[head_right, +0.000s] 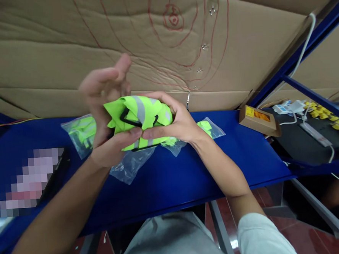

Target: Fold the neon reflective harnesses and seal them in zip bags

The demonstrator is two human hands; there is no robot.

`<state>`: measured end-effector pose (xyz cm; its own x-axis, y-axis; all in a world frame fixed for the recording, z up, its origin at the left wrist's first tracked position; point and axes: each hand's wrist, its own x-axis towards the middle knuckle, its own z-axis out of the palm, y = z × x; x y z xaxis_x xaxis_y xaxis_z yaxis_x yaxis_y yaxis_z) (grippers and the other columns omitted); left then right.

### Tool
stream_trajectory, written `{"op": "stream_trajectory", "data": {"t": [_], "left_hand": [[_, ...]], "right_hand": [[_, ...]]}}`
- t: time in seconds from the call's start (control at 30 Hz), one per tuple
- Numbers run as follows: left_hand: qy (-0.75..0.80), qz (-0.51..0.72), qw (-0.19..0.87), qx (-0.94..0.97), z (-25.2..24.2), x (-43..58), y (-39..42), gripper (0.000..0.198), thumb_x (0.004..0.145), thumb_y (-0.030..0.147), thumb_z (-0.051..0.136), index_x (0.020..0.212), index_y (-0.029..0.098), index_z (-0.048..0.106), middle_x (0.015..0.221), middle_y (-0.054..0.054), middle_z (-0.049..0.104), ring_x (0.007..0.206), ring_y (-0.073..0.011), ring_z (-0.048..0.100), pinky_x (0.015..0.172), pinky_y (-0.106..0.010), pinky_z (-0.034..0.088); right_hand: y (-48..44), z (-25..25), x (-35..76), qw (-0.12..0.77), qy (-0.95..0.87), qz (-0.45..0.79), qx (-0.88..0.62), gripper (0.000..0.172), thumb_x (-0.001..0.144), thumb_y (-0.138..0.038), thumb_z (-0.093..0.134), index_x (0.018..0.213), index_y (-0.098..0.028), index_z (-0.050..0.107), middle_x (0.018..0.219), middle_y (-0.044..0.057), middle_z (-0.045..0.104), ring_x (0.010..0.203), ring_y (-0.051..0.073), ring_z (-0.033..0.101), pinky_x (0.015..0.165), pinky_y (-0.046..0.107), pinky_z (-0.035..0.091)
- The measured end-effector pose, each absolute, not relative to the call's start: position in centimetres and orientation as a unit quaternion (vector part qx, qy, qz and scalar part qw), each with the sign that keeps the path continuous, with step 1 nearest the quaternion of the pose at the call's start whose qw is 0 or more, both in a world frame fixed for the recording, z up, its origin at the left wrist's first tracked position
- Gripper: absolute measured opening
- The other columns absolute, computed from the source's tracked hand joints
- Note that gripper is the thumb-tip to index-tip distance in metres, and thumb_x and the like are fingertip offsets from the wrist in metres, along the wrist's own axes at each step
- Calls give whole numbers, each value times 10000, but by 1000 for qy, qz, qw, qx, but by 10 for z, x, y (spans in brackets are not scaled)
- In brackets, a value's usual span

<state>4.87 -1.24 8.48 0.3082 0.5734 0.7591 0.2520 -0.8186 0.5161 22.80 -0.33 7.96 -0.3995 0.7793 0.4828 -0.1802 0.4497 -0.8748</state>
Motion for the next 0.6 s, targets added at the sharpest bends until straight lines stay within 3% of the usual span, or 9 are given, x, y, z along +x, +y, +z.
{"op": "stream_trajectory", "data": {"t": [0.07, 0.13, 0.2, 0.3, 0.37, 0.43, 0.53, 0.6], "left_hand": [[263, 537, 163, 785, 78, 45, -11, 732, 980, 687, 395, 1579, 330, 175, 1698, 1, 248, 1607, -271, 127, 1287, -461, 289], [271, 514, 155, 799, 64, 38, -11, 766, 993, 680, 387, 1599, 269, 163, 1707, -68, 209, 1591, -286, 195, 1288, -475, 271], [346, 405, 115, 838, 41, 27, -14, 851, 974, 712, 401, 1607, 182, 193, 1661, -188, 297, 1548, -358, 296, 1250, -580, 289], [530, 186, -13, 827, 5, 13, -29, 972, 899, 689, 593, 1614, 130, 246, 1561, -314, 411, 1482, -503, 351, 1165, -783, 178], [538, 92, -37, 837, -9, 8, -40, 970, 895, 566, 680, 1630, 133, 218, 1439, -298, 548, 1340, -485, 532, 1140, -740, 280], [501, 88, -52, 859, -13, 8, -46, 864, 935, 453, 660, 1626, 153, 237, 1391, -240, 605, 1256, -422, 612, 1149, -638, 349], [440, 173, -82, 877, -5, 13, -44, 692, 978, 381, 586, 1582, 167, 325, 1435, -197, 590, 1312, -367, 580, 1173, -533, 362], [419, 213, -83, 878, 0, 17, -39, 697, 972, 388, 590, 1578, 167, 325, 1463, -194, 575, 1340, -351, 560, 1177, -507, 362]], "right_hand": [[-3, 76, 232, 520, -677, 463, -239, 695, 612, -443, 943, 1217, -262, 652, 1185, -2, 711, 1135, 248, 696, 1003, 394, 575], [-3, 68, 240, 532, -668, 444, -272, 700, 616, -448, 942, 1225, -268, 647, 1180, 2, 706, 1119, 244, 693, 993, 402, 573], [-2, 55, 252, 548, -655, 410, -320, 697, 624, -442, 942, 1232, -276, 646, 1163, 4, 705, 1095, 238, 691, 976, 399, 572], [0, 25, 272, 585, -612, 356, -395, 677, 617, -441, 945, 1205, -272, 657, 1148, 11, 713, 1056, 224, 685, 961, 386, 565], [-1, 3, 281, 594, -573, 361, -436, 682, 595, -444, 952, 1186, -265, 660, 1151, 21, 718, 1031, 217, 683, 947, 377, 564], [-6, -13, 284, 583, -542, 392, -461, 680, 596, -456, 944, 1181, -264, 656, 1135, 25, 721, 992, 213, 685, 914, 374, 567], [-16, -20, 280, 551, -551, 415, -470, 665, 604, -458, 936, 1177, -267, 658, 1118, 24, 718, 969, 213, 677, 901, 379, 558], [-23, -17, 276, 525, -584, 405, -467, 670, 596, -445, 942, 1179, -265, 664, 1108, 20, 713, 980, 217, 668, 927, 386, 540]]}}
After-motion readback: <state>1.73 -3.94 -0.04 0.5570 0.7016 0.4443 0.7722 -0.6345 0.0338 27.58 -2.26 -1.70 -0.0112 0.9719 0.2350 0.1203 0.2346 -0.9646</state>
